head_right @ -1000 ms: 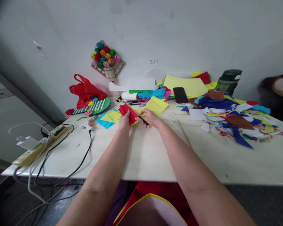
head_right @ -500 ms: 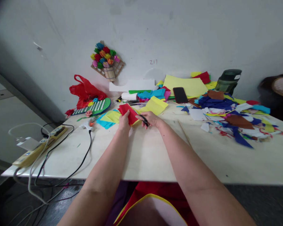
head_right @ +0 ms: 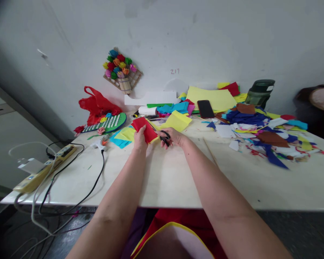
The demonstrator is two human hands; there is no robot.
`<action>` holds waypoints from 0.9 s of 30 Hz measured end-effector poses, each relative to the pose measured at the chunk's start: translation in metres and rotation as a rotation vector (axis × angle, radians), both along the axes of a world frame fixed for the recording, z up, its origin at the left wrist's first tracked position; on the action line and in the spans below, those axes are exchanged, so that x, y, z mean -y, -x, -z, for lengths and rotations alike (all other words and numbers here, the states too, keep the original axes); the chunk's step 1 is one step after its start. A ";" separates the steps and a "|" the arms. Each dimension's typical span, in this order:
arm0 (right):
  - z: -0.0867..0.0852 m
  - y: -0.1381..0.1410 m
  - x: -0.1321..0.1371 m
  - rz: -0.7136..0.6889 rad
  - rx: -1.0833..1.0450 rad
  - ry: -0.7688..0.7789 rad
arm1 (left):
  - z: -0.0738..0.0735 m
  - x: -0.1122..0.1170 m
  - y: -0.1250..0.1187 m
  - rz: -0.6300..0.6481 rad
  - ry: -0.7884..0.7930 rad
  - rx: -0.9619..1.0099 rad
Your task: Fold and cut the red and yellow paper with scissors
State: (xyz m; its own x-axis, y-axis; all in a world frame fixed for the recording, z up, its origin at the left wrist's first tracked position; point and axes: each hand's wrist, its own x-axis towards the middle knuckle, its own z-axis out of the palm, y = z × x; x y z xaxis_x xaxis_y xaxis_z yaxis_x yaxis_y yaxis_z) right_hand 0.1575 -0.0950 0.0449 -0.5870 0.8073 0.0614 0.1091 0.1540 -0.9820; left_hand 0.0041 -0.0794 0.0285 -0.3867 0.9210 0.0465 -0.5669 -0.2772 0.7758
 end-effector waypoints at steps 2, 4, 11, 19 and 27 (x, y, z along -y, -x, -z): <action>-0.002 -0.002 0.001 -0.034 0.000 0.022 | 0.000 0.000 0.000 0.013 0.010 -0.001; -0.003 -0.005 0.000 -0.054 -0.003 0.039 | 0.001 -0.001 0.000 0.035 0.022 -0.002; -0.002 -0.008 -0.002 -0.017 0.015 0.029 | 0.006 -0.003 -0.001 0.126 -0.054 0.009; 0.001 -0.009 -0.004 0.007 0.028 0.036 | 0.010 -0.005 -0.001 0.127 -0.039 0.022; 0.001 -0.009 -0.003 0.009 0.005 0.039 | 0.008 -0.004 0.000 0.124 0.026 0.046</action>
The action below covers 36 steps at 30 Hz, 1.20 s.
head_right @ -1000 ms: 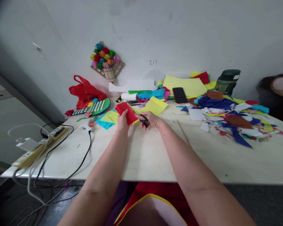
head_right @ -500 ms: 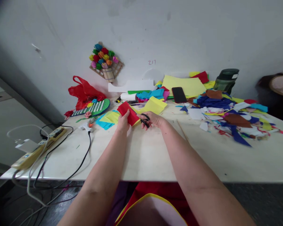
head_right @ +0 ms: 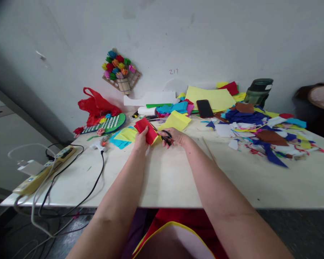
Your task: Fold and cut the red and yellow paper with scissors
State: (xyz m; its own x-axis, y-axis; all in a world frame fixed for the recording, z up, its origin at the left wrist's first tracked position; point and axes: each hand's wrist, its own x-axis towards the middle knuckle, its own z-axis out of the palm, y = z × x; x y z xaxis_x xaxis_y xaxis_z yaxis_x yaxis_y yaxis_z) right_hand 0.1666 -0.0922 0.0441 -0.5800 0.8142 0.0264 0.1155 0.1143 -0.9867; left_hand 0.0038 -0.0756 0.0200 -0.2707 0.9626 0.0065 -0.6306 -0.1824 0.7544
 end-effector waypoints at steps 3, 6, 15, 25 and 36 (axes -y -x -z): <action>0.002 0.001 -0.001 0.013 -0.014 -0.007 | -0.003 0.002 -0.001 0.019 0.026 0.012; 0.005 0.003 -0.003 0.028 -0.028 -0.022 | -0.004 0.003 -0.003 0.040 0.015 0.012; 0.009 0.011 -0.006 0.090 -0.063 -0.105 | -0.005 0.005 -0.008 0.062 -0.014 0.035; 0.010 0.010 -0.006 0.080 -0.016 -0.091 | -0.005 0.005 -0.007 0.061 -0.010 0.038; 0.013 0.014 -0.008 0.100 -0.062 -0.105 | -0.006 0.005 -0.008 0.062 -0.014 0.031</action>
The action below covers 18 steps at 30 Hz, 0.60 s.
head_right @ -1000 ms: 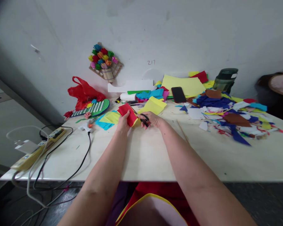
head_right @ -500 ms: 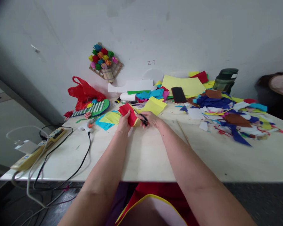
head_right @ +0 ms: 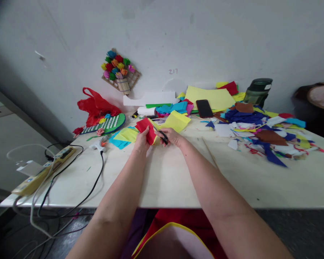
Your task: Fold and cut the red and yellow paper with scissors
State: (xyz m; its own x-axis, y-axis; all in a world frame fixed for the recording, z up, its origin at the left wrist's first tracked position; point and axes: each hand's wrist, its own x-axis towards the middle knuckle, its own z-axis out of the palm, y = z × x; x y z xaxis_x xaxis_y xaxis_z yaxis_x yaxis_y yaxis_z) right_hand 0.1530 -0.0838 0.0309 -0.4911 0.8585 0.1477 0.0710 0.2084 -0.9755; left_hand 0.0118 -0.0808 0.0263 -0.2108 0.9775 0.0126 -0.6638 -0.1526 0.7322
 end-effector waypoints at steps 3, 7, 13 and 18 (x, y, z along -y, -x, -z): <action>0.000 0.000 0.001 0.006 -0.014 0.009 | 0.001 -0.001 0.000 -0.016 -0.022 -0.002; -0.002 0.001 0.002 0.025 -0.020 0.025 | 0.003 -0.003 0.000 -0.029 -0.041 0.002; -0.002 0.002 0.002 0.063 0.002 0.032 | 0.004 -0.005 0.001 -0.041 -0.056 0.001; 0.001 0.003 0.000 0.075 0.007 0.025 | 0.004 -0.004 0.001 -0.050 -0.043 0.003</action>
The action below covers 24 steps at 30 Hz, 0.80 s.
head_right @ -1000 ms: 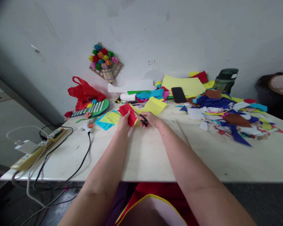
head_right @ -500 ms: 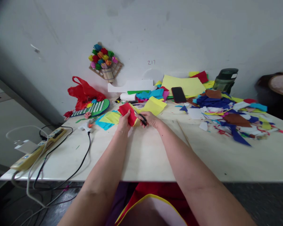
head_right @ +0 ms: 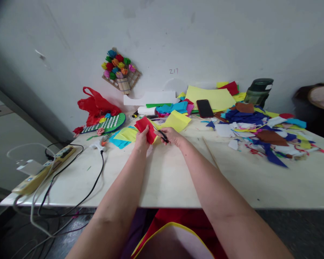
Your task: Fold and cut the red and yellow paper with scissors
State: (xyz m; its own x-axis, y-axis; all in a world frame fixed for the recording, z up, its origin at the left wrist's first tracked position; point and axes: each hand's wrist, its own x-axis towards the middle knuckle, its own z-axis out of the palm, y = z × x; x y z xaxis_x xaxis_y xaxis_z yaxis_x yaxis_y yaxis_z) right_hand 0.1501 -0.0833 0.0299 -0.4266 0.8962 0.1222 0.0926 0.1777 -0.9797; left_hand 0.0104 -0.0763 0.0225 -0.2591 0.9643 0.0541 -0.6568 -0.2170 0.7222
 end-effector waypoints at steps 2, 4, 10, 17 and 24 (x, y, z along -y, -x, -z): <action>0.001 0.000 -0.001 0.004 -0.004 -0.007 | 0.000 0.000 0.000 -0.003 0.000 0.000; 0.001 0.001 -0.001 0.009 -0.009 -0.012 | -0.001 0.001 0.000 -0.008 0.001 -0.002; -0.001 0.003 0.000 0.019 -0.016 -0.003 | -0.002 0.002 0.000 -0.016 0.006 0.009; -0.006 0.004 0.003 0.027 -0.033 0.012 | -0.003 0.002 0.000 -0.014 0.009 0.008; -0.003 0.006 0.000 0.043 -0.051 0.023 | -0.004 0.002 0.000 -0.016 0.018 0.017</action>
State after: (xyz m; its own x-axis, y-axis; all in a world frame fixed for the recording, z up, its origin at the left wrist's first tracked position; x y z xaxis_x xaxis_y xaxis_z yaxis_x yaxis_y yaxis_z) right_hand 0.1440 -0.0838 0.0333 -0.3810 0.9165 0.1223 0.0491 0.1521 -0.9871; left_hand 0.0108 -0.0781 0.0260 -0.2753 0.9608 0.0324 -0.6656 -0.2148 0.7147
